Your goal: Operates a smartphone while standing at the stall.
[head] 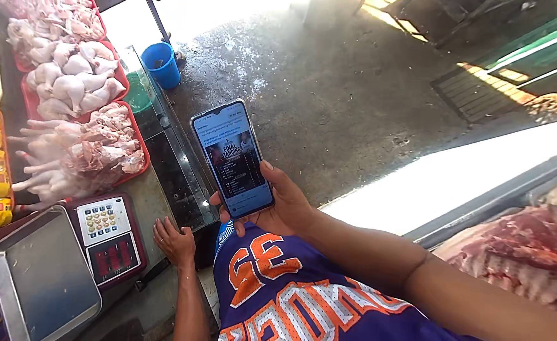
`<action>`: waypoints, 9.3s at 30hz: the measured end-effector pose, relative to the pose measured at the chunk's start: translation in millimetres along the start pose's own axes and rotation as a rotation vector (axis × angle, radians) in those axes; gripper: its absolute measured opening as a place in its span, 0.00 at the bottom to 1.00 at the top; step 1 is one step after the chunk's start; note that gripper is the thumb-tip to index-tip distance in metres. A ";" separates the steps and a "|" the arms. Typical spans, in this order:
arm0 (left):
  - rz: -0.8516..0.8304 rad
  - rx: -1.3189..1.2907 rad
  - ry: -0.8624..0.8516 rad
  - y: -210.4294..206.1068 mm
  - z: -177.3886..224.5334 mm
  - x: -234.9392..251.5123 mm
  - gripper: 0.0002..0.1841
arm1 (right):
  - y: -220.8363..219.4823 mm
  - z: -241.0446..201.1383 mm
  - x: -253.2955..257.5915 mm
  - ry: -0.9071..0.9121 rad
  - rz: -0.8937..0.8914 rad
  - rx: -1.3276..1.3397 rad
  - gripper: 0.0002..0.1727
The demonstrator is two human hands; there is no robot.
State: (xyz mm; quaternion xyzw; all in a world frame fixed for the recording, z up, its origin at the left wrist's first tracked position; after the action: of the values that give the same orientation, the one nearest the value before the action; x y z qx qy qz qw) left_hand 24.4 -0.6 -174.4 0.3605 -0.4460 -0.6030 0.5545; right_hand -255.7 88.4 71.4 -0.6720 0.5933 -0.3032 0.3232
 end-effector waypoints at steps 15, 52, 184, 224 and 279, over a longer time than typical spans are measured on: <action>0.003 -0.003 -0.008 -0.1 0.2 -1.8 0.34 | -0.5 -1.1 -2.3 -0.001 0.005 -0.020 0.40; -0.011 0.004 0.012 0.5 0.8 -2.5 0.34 | 13.3 3.1 -11.1 0.007 0.022 0.016 0.39; -0.101 -0.018 0.279 31.1 12.6 38.6 0.32 | 15.5 4.4 -14.8 0.004 0.039 -0.008 0.36; -0.143 -0.517 0.252 39.5 12.6 37.7 0.18 | 23.6 -4.7 -19.7 0.060 0.042 0.027 0.34; -0.084 0.052 0.159 -3.8 0.4 23.7 0.40 | 17.4 -1.6 -16.4 0.036 0.021 0.026 0.37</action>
State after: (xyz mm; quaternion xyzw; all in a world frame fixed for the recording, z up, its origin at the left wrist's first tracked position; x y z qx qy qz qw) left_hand 19.7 -24.1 -176.3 0.4398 -0.4007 -0.5834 0.5529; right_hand -269.3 103.1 58.2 -0.6558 0.6020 -0.3196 0.3246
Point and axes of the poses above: each hand's wrist, its own x-axis towards the middle knuckle, its own y-axis out of the back of the hand, z = x × y, the point moved 5 cm from there along x, towards the middle knuckle, and after that the axes turned 11 degrees about -x, right-handed, at the moved point
